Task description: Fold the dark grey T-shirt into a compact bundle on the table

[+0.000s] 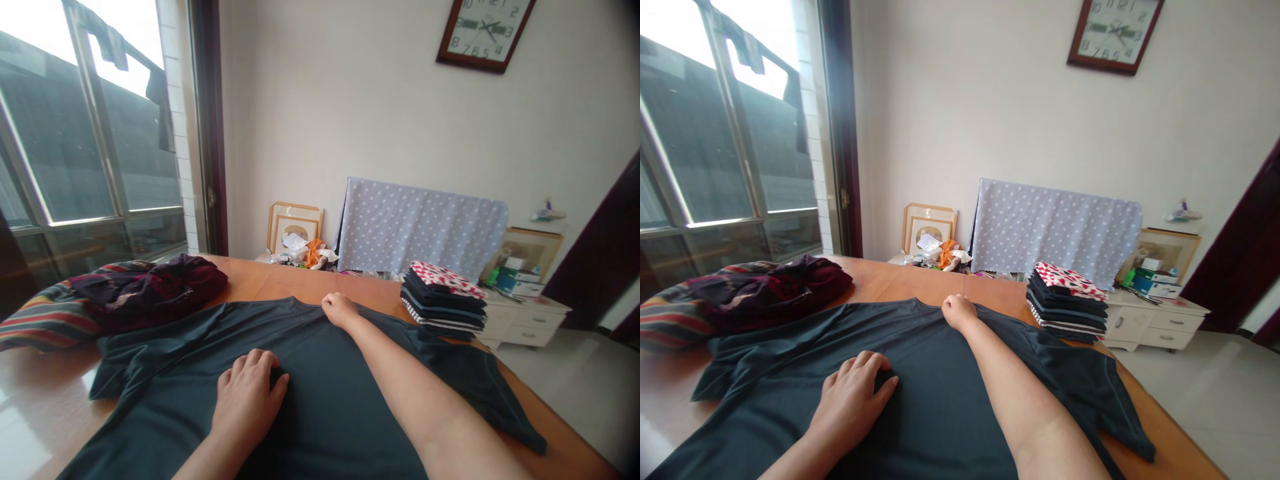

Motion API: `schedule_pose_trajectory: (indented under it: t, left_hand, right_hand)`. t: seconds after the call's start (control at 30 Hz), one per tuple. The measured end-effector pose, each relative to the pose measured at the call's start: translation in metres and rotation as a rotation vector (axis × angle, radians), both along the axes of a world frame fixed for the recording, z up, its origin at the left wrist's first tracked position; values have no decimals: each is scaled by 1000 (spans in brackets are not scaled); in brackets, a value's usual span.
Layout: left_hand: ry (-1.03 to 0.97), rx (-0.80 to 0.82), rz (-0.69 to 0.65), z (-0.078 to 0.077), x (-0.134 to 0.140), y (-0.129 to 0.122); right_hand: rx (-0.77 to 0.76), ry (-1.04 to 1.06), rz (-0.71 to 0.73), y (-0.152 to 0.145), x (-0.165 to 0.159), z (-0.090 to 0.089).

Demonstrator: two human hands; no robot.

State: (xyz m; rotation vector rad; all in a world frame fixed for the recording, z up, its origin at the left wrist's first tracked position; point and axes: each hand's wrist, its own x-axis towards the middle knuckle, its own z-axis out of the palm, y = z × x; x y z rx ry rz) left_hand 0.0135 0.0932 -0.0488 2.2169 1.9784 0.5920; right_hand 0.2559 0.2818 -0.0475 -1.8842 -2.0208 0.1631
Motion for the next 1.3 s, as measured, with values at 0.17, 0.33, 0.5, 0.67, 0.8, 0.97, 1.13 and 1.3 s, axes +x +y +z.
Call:
schedule_pose_trajectory:
  t: [0.17, 0.33, 0.5, 0.67, 0.8, 0.97, 1.13, 1.3]
  left_hand:
    - [6, -18, 6, 2, 0, -2]
    - [5, -38, 3, 3, 0, -2]
    - [-12, -18, -2, 2, -1, -3]
    - [-49, -5, -32, 0, -4, -4]
    - [-108, -25, -23, 2, -5, -3]
    - [-181, -10, 79, 8, -6, 0]
    - [-155, -25, 140, 8, -6, 0]
    - [-123, -23, 111, 2, -6, 0]
  right_hand:
    - [-68, -92, 42, 4, -19, -2]
    - [-33, -129, 16, 7, -41, 7]
    - [-10, -139, 154, 7, -83, 7]
    - [-61, -162, 208, 11, -105, -4]
    - [-58, -162, 187, 15, -108, -4]
    - [0, -136, 235, 9, -132, 1]
    - [-23, -95, 376, 1, -158, -4]
    - [-3, 6, 384, 2, -154, -5]
